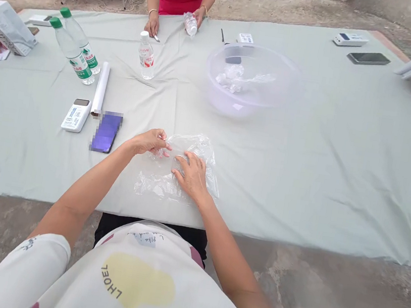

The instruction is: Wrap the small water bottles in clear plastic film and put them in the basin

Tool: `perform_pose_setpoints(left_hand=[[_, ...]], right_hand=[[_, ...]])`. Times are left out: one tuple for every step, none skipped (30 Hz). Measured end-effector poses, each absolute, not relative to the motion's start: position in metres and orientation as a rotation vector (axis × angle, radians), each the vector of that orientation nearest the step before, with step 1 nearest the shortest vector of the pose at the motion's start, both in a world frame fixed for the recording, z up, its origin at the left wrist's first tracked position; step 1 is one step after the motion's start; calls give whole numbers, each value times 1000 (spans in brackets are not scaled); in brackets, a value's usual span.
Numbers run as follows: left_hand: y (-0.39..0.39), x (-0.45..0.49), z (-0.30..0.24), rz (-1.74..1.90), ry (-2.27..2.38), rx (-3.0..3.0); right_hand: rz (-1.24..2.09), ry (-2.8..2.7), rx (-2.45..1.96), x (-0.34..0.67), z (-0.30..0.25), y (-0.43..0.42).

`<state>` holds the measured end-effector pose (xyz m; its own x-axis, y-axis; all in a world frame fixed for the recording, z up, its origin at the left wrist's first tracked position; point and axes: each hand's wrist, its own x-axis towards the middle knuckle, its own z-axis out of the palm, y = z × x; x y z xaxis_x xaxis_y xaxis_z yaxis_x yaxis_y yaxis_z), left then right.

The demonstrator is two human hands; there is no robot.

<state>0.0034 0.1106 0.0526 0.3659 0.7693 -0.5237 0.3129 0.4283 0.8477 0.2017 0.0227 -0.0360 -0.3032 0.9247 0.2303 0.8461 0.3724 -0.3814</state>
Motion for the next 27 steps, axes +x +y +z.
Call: perform_pose_setpoints(left_hand=[[115, -2, 54, 411, 1181, 1094], [118, -7, 54, 431, 1178, 1075], [122, -12, 53, 462, 1202, 1071], [126, -17, 51, 499, 1245, 1071], [130, -22, 49, 542, 1298, 1066], [134, -27, 47, 587, 1351, 1053], [137, -32, 45, 634, 1393, 1038], [141, -37, 44, 684, 1426, 1024], [144, -42, 44, 734, 1454, 1013], [147, -47, 44, 786, 1498, 1012], [148, -51, 46, 846, 1573, 1027], [148, -53, 48, 912, 1679, 1069], [145, -54, 52, 978, 1798, 1145], [141, -52, 56, 1035, 1903, 1253], [134, -47, 61, 1076, 1968, 1393], [125, -41, 66, 1078, 1967, 1572], [114, -34, 69, 1040, 1895, 1753], [103, -26, 72, 939, 1762, 1941], [92, -18, 72, 751, 1581, 2128], [82, -13, 71, 530, 1428, 2275], [73, -9, 67, 312, 1328, 2363], [67, -8, 62, 109, 1282, 2398], [63, -10, 55, -60, 1286, 2395], [61, -14, 47, -186, 1319, 2369], [61, -20, 40, -271, 1353, 2337], [61, -26, 33, -319, 1372, 2313], [61, -32, 28, -336, 1373, 2302]], right_hand=[[264, -2225, -1532, 203, -37, 22], [266, -2223, -1528, 203, -38, 22], [269, -2225, -1525, 203, -38, 21], [271, -2230, -1522, 203, -39, 20], [274, -2238, -1520, 204, -39, 20], [277, -2246, -1517, 204, -39, 20], [280, -2254, -1516, 205, -39, 19], [281, -2260, -1514, 206, -39, 20], [282, -2265, -1512, 207, -39, 20], [280, -2269, -1508, 208, -39, 21], [276, -2271, -1506, 210, -39, 22], [271, -2273, -1504, 211, -38, 23], [264, -2273, -1504, 211, -38, 24], [257, -2274, -1503, 212, -37, 25], [252, -2278, -1501, 211, -37, 26], [246, -2283, -1499, 211, -36, 27], [240, -2290, -1498, 210, -35, 27], [234, -2298, -1498, 209, -33, 28], [229, -2306, -1500, 208, -32, 29], [226, -2312, -1505, 208, -31, 30], [225, -2316, -1513, 209, -31, 30], [225, -2315, -1524, 210, -31, 31], [225, -2310, -1541, 214, -32, 32], [222, -2297, -1566, 219, -34, 33], [217, -2279, -1595, 225, -36, 34], [209, -2262, -1622, 234, -39, 35], [201, -2252, -1641, 244, -41, 37]])
